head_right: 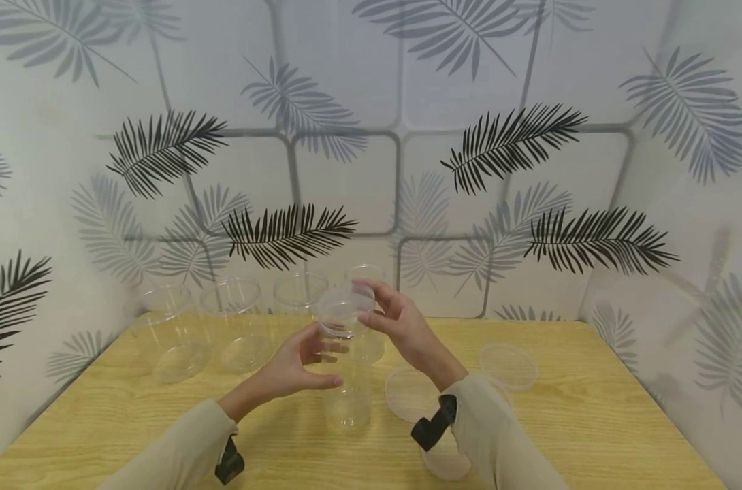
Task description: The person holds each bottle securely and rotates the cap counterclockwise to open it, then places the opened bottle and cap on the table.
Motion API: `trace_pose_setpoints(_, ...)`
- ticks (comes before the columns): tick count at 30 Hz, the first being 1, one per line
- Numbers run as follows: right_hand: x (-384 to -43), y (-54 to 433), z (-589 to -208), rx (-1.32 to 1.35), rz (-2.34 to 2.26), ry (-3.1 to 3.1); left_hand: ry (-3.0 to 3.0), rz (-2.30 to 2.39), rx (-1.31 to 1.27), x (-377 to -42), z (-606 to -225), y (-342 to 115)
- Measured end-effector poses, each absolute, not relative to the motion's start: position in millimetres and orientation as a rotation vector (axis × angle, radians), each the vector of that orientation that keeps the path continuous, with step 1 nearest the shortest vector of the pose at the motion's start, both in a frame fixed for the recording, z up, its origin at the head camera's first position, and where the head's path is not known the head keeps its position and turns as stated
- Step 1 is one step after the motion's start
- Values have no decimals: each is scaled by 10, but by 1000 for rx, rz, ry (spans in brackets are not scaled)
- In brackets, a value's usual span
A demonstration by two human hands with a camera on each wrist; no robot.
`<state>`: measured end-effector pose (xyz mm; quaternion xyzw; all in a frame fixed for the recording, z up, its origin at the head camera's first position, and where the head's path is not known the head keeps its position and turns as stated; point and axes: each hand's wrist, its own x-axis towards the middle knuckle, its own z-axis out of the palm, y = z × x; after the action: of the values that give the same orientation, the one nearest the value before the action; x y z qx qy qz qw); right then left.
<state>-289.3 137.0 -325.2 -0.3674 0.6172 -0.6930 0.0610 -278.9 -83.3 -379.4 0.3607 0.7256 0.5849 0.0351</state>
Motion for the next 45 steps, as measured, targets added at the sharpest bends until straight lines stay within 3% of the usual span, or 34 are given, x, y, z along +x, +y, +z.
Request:
trace_pose_setpoints(12,-2941,1620,-3181,-1018,-2203,1931,2320,1783,1065,-2640,-3621,-889)
trace_pose_setpoints(28,-3193,2173,-3456,-791,-2139,2222,2385,1807,971,-2909,-3909,-942)
trace_pose_setpoints(45,-3352,2464,-3831,-514,-1448,2715,2446,1773,883,-2792,-3738,-910)
